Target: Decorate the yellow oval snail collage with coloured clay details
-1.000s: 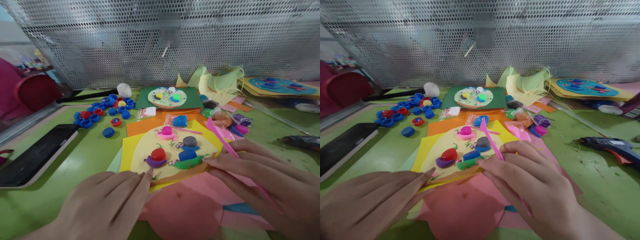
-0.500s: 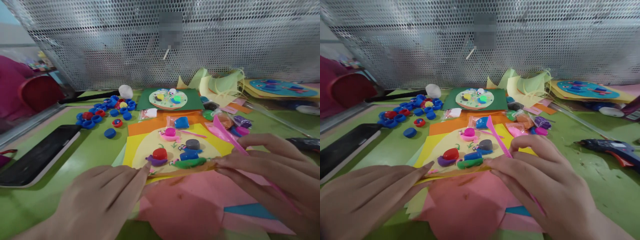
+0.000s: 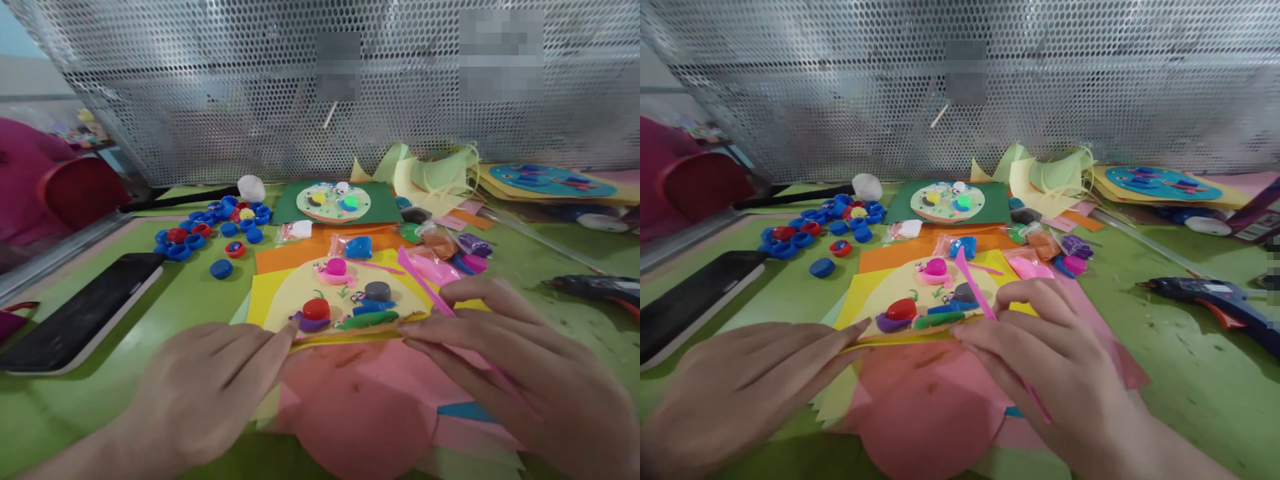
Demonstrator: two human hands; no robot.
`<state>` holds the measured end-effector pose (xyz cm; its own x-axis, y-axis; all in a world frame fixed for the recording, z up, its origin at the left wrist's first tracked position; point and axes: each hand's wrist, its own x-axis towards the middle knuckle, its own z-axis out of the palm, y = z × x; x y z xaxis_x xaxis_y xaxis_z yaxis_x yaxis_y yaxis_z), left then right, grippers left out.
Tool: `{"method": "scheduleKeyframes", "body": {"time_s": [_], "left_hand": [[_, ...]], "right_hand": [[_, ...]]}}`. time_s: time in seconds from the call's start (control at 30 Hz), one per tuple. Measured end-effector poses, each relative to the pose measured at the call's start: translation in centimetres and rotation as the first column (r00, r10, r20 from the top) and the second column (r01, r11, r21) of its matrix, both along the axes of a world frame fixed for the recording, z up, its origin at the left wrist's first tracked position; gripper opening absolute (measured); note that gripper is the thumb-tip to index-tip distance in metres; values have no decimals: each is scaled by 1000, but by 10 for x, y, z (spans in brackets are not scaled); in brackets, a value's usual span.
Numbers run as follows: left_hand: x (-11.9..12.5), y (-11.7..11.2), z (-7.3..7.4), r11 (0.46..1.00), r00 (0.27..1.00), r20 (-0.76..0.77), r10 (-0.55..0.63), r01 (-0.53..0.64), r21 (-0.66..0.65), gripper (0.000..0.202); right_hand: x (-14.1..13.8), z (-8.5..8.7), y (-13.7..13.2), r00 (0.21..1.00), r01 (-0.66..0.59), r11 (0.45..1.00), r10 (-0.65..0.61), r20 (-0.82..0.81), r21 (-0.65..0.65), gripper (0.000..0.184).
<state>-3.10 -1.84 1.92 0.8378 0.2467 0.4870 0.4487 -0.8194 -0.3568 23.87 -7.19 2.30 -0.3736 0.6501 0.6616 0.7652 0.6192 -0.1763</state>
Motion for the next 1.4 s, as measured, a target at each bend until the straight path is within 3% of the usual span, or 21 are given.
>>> {"method": "scheduleKeyframes", "body": {"time_s": [0.17,0.37,0.57,0.77,1.03,1.23,1.4], "left_hand": [[0,3,3,1000,999,43,12,-14,28,27],[1,3,5,998,1000,26,2,-3,58,26],[-2,2,-1,1000,1000,-4,-7,7,19,22],[-2,2,-1,1000,1000,1,1,-1,31,22],[-1,-1,4,1000,1000,16,-18,18,15,20],[-1,0,1,998,999,-14,-45,45,34,23],[1,1,3,996,997,-30,-68,69,50,24]], "right_hand": [[9,9,3,996,86,995,-85,-24,51,12],[11,5,2,978,186,983,-186,-92,-12,10],[7,5,1,974,220,975,-218,-55,18,11],[7,3,5,983,180,978,-181,-2,109,11],[11,7,0,964,218,976,-217,-150,-12,9],[3,3,2,993,111,994,-111,-35,2,18],[-1,2,4,995,83,997,-83,-56,4,14]]}}
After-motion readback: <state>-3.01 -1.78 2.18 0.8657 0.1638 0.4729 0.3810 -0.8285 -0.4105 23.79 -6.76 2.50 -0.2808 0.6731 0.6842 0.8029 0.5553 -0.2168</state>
